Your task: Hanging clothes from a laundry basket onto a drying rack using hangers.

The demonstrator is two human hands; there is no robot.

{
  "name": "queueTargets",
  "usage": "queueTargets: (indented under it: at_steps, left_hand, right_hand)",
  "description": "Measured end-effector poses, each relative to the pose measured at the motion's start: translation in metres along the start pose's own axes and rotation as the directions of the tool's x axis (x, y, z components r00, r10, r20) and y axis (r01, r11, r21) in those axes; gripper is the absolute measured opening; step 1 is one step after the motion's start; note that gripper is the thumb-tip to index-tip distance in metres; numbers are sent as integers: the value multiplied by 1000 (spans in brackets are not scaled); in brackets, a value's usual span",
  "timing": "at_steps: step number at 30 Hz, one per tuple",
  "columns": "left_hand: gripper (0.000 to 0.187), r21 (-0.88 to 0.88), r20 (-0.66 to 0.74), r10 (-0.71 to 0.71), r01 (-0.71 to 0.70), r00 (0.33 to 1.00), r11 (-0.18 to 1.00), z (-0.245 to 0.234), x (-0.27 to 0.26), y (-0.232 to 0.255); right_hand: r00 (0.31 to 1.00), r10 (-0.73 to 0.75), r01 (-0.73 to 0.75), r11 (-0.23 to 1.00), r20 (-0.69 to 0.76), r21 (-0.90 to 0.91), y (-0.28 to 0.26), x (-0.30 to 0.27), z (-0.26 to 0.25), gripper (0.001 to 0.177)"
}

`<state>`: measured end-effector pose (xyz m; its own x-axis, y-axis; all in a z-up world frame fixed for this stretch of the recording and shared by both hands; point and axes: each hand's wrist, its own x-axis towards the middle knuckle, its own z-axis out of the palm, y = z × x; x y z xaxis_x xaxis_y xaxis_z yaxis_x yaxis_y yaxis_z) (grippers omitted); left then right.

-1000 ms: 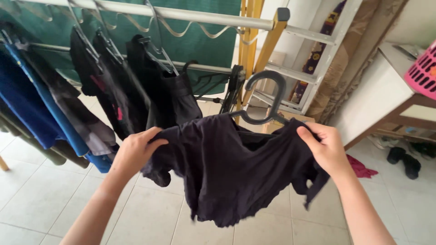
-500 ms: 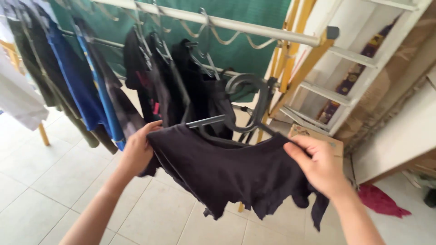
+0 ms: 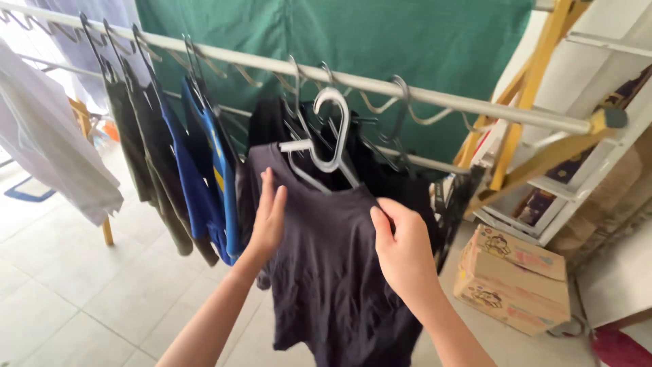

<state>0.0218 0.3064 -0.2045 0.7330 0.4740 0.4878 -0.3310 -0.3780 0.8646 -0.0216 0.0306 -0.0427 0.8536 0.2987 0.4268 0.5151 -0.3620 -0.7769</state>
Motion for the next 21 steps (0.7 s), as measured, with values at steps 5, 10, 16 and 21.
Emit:
queueTargets:
  at_steps: [5, 10, 16, 21]
  left_hand:
    - [69, -126, 65, 98, -90, 993, 988, 0, 69, 4]
    - [67, -110, 65, 186, -178, 980, 978, 0, 111, -20]
    - [69, -95, 67, 114, -107, 991, 990, 6, 120, -27]
    - [73, -62, 66, 76, -72, 995, 996, 13, 110, -35]
  right_hand:
    - [958, -235, 228, 972, -161, -63, -27, 69, 61, 17]
    - [920, -270, 231, 959, -286, -163, -20, 134, 132, 19]
    - [927, -168, 85, 965, -334, -249, -27, 156, 163, 26]
    - [959, -77, -13, 950, -274, -312, -9, 150, 170, 27]
